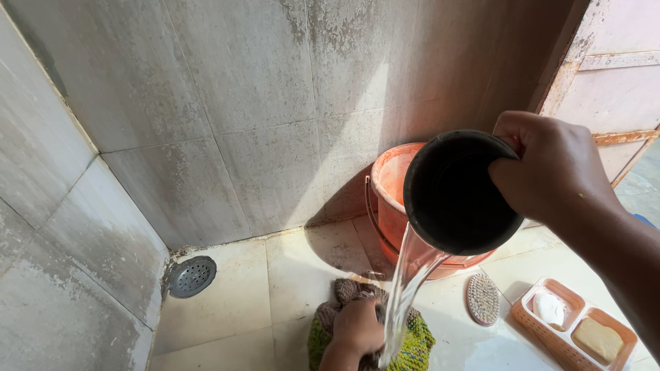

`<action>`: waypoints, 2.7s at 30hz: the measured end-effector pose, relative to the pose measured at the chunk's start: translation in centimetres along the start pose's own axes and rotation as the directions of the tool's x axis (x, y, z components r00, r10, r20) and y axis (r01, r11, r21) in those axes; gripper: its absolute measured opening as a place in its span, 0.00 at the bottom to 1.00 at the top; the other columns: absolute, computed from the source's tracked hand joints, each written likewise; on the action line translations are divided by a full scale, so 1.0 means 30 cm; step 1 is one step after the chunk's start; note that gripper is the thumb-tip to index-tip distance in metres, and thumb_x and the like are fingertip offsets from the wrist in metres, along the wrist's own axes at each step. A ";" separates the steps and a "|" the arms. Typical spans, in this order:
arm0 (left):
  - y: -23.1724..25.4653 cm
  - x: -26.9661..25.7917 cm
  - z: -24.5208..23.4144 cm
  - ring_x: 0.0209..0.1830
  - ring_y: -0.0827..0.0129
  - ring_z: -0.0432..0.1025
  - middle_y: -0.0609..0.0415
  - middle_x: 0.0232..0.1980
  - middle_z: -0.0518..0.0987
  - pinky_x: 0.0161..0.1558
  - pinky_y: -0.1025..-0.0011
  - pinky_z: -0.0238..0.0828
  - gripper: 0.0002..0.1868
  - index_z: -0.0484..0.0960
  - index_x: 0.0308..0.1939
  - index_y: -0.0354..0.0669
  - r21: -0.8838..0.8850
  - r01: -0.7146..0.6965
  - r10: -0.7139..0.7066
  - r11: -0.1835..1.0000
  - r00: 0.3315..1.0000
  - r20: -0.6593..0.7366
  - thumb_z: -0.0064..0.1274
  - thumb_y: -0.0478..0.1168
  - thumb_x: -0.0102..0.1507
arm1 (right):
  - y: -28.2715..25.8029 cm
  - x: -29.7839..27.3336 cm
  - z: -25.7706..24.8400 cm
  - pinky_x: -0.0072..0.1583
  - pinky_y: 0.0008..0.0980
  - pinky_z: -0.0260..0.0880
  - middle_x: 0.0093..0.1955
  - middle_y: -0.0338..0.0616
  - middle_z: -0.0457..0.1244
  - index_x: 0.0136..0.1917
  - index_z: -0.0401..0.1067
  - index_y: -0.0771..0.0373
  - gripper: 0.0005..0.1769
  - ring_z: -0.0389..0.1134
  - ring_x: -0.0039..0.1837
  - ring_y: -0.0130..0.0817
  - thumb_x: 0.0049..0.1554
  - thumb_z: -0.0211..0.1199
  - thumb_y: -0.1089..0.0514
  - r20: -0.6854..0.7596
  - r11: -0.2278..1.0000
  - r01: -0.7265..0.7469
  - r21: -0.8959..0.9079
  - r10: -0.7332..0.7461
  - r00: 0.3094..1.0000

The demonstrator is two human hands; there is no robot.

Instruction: The person washes a knitted cloth by repeatedly pouring water from a metal cup over it and wringing it out. They then rinse the cloth under a running tap and wring it again.

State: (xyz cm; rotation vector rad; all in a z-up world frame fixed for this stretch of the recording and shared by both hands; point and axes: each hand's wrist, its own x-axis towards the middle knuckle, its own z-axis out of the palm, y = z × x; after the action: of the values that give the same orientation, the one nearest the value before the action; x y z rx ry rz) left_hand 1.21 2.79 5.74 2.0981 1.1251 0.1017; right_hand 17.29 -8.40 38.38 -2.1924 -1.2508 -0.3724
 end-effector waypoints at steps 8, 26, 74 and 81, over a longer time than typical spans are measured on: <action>0.056 0.070 0.031 0.59 0.52 0.76 0.44 0.58 0.81 0.60 0.59 0.71 0.35 0.77 0.65 0.53 0.243 0.106 -0.142 0.964 0.980 0.137 0.66 0.42 0.53 | 0.022 0.002 0.034 0.47 0.47 0.69 0.38 0.53 0.65 0.43 0.75 0.64 0.09 0.70 0.41 0.51 0.47 0.62 0.67 0.018 1.000 0.002 0.000 -0.002 1.000; 0.519 -0.120 -0.604 0.52 0.57 0.79 0.47 0.51 0.85 0.55 0.62 0.74 0.38 0.81 0.60 0.50 0.364 -0.303 0.304 0.881 0.951 0.058 0.71 0.40 0.44 | -0.008 0.033 0.017 0.43 0.42 0.67 0.34 0.53 0.65 0.40 0.72 0.64 0.04 0.68 0.37 0.45 0.50 0.59 0.69 -0.210 0.952 0.021 0.305 0.045 0.977; 0.449 -0.149 -0.656 0.54 0.69 0.81 0.56 0.51 0.88 0.57 0.68 0.77 0.10 0.89 0.48 0.51 0.658 -0.184 0.168 0.730 0.982 0.089 0.58 0.44 0.65 | -0.114 0.006 0.033 0.36 0.35 0.58 0.29 0.45 0.58 0.37 0.67 0.67 0.05 0.58 0.32 0.33 0.51 0.62 0.71 -0.393 0.938 0.289 0.191 -0.196 0.898; 0.571 -0.286 -0.596 0.49 0.68 0.78 0.59 0.48 0.85 0.51 0.66 0.78 0.24 0.79 0.53 0.66 0.473 -0.307 0.211 0.826 0.946 0.246 0.66 0.38 0.56 | -0.122 -0.002 0.029 0.36 0.33 0.57 0.29 0.43 0.58 0.37 0.66 0.66 0.05 0.58 0.32 0.30 0.50 0.60 0.72 -0.424 0.913 0.333 0.236 -0.212 0.880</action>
State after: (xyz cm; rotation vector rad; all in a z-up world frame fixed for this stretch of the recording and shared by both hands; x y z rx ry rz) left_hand 0.77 0.75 31.86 2.6615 0.7999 -0.2890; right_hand 14.11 -6.49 38.94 -1.5836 -1.2933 -0.6519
